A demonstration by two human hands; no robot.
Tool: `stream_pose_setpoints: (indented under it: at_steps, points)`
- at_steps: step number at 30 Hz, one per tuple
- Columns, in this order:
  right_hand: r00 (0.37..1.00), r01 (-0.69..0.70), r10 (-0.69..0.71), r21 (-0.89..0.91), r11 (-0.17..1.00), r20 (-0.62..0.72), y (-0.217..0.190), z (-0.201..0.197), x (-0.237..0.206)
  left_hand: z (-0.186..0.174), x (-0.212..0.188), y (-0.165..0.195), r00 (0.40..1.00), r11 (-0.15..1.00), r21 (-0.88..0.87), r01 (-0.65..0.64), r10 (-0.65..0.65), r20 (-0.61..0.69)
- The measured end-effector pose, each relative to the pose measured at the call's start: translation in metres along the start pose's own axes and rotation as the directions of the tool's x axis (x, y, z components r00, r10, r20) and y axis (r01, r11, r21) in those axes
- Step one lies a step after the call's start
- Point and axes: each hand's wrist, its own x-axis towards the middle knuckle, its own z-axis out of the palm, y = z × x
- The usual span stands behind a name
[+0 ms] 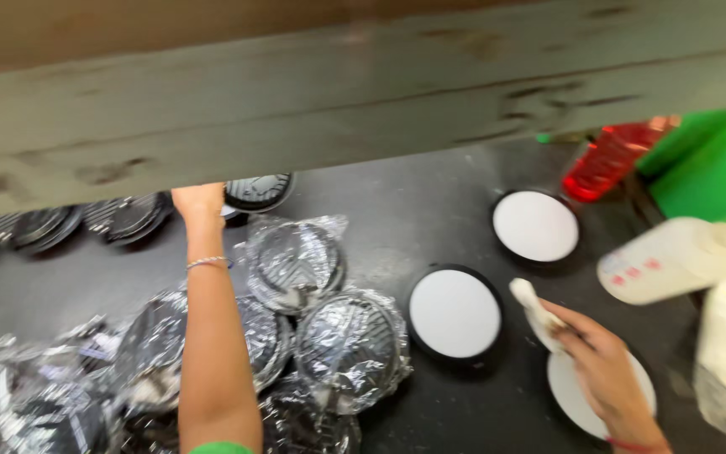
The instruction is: The person wipes the white diffuser faces of round LED ceiling light fixtures with a cloth, then wraps the black fixture bodies in clear plastic film and stacks the wrapped units on the workbench with other finished units.
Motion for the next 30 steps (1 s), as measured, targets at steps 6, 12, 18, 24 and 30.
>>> stream_pose_setpoints:
  at_steps: [6, 12, 18, 24, 30]
  points:
    - [0.999, -0.002, -0.003, 0.106, 0.994, 0.053, -0.034, 0.049, 0.006, 0.130, -0.098, 0.114, 0.892, 0.902, 0.026, -0.431, 0.422, 0.161]
    - [0.997, 0.058, -0.061, 0.057, 0.997, 0.056, -0.048, 0.059, 0.020, 0.166, -0.172, 0.136, 0.525, 0.577, 0.038, -0.816, 0.712, 0.466]
    - [0.973, 0.231, -0.227, -0.112, 0.966, 0.049, -0.053, 0.081, 0.080, 0.154, -0.190, 0.095, 0.733, 0.759, 0.188, -0.624, 0.484, 0.478]
    - [0.859, 0.467, -0.510, -0.476, 0.745, 0.043, -0.051, 0.144, 0.166, 0.169, -0.182, 0.051, 0.625, 0.866, 0.014, 0.500, -0.372, 0.686]
    - [0.879, 0.316, -0.477, -0.782, 0.538, 0.027, -0.026, 0.189, 0.206, 0.198, -0.204, 0.048, 0.613, 0.588, -0.336, 0.736, -0.367, 0.700]
